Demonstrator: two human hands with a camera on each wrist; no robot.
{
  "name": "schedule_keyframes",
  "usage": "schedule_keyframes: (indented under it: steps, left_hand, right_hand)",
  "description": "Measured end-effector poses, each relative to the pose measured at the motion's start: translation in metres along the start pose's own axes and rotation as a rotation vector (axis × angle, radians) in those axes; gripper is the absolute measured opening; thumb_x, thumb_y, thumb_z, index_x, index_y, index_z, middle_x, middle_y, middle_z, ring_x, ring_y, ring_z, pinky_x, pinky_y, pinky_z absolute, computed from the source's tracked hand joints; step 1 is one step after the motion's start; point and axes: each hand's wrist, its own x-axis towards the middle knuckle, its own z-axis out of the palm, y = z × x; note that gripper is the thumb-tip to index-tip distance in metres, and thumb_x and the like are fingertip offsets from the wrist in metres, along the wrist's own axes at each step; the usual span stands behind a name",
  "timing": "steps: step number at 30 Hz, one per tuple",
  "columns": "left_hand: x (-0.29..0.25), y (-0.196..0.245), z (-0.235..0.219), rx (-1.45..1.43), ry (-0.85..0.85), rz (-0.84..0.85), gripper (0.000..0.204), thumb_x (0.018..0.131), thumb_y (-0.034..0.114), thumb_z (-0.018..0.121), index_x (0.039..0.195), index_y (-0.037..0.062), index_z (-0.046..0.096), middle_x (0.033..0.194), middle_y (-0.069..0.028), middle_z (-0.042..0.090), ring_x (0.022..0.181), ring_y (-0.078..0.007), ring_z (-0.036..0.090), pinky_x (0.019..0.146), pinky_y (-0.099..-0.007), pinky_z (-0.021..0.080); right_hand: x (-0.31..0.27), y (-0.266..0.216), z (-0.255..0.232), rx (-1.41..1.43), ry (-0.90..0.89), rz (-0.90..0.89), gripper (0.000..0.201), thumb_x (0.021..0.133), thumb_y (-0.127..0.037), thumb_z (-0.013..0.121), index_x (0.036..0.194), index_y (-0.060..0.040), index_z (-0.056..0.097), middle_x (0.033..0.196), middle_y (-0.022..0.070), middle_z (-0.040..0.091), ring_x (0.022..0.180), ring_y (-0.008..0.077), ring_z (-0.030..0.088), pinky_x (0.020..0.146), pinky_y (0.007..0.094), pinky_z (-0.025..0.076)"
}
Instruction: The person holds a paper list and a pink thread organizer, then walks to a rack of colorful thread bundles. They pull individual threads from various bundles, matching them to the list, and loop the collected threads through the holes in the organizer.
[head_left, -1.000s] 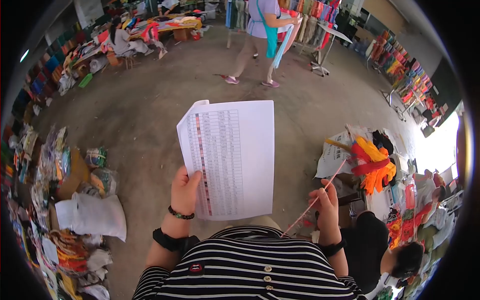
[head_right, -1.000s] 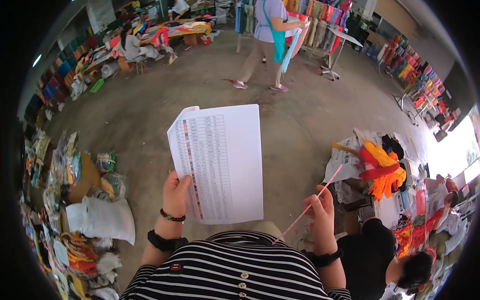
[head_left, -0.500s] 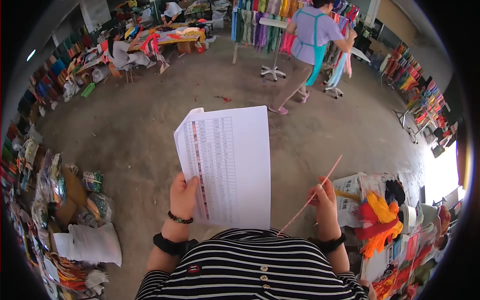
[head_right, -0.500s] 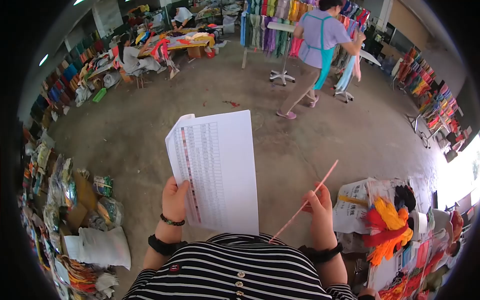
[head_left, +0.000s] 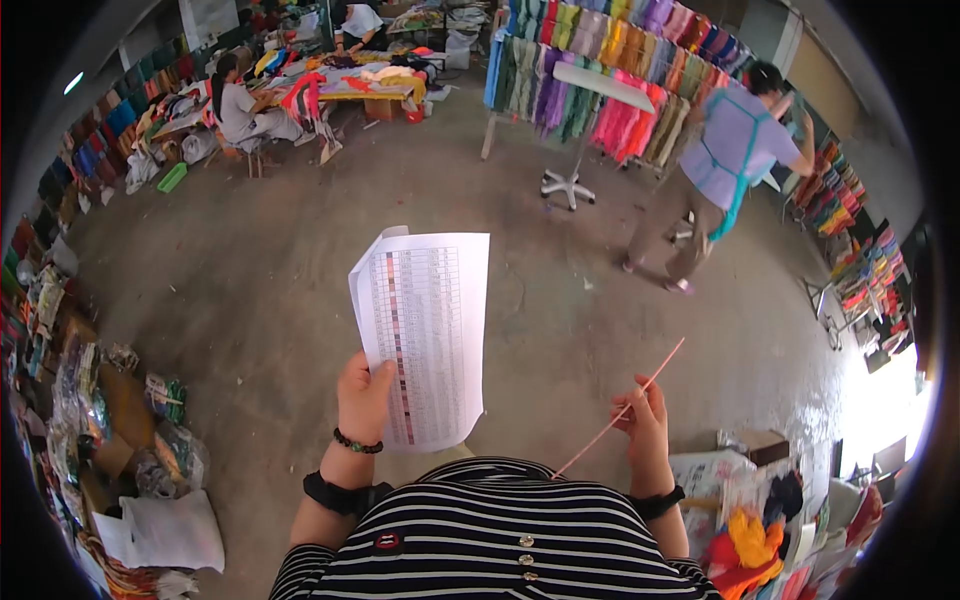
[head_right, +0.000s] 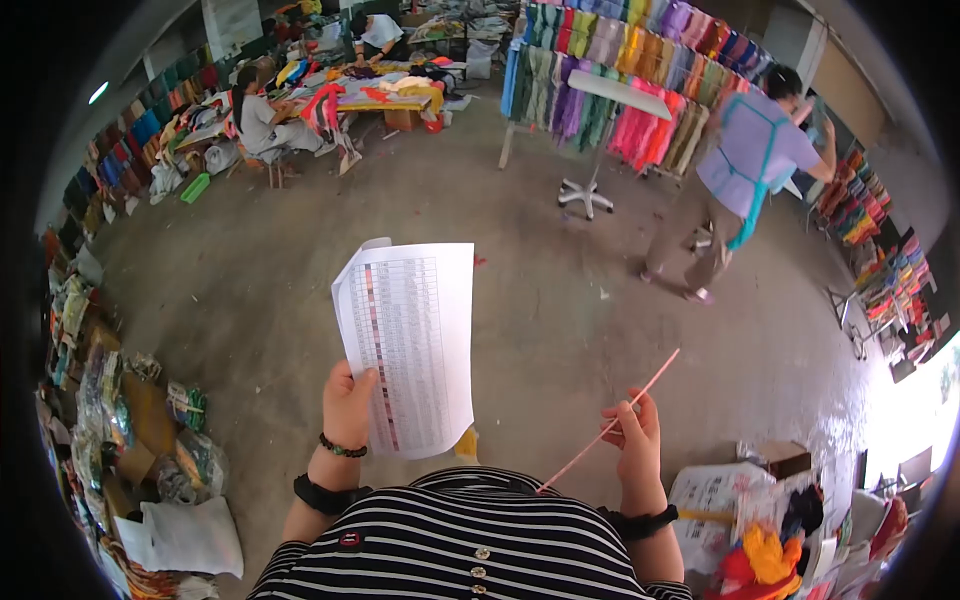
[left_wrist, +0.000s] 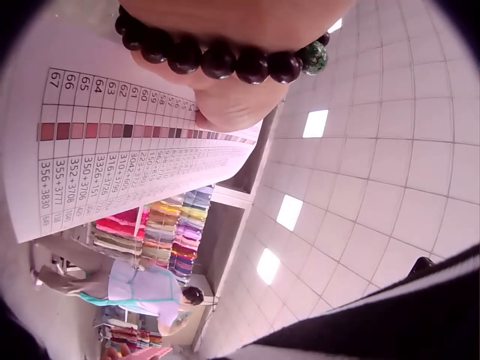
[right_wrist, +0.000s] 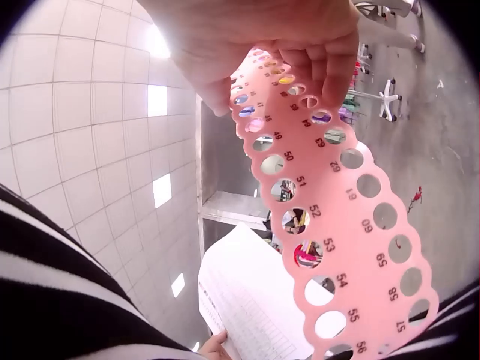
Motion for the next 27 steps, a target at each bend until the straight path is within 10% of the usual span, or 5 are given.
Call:
schedule_keyframes:
  steps: [17,27]
  left_hand:
    - [0.436,-0.023,0.060,-0.089,0.008,-0.038,0.022,0.092,0.000,0.052,0.113,-0.0045,0.057,0.107,-0.0096,0.066,0.091,-0.0136,0.062,0.083,-0.0281,0.049]
    - [0.677,-0.012,0.098,0.241,0.287,-0.017,0.020,0.090,0.002,0.054,0.108,-0.0051,0.060,0.101,-0.0075,0.067,0.087,-0.0122,0.061,0.078,-0.0267,0.049]
  right_hand:
    - [0.408,-0.081,0.201,-0.016,-0.018,-0.006,0.052,0.093,-0.027,0.060,0.134,-0.0042,0.039,0.093,0.0085,0.064,0.076,0.0138,0.061,0.067,0.0257,0.052]
    - [0.690,-0.148,0.331,-0.053,-0.253,0.010,0.051,0.092,-0.023,0.060,0.134,-0.0043,0.039,0.095,0.0089,0.064,0.076,0.0138,0.062,0.067,0.0267,0.053]
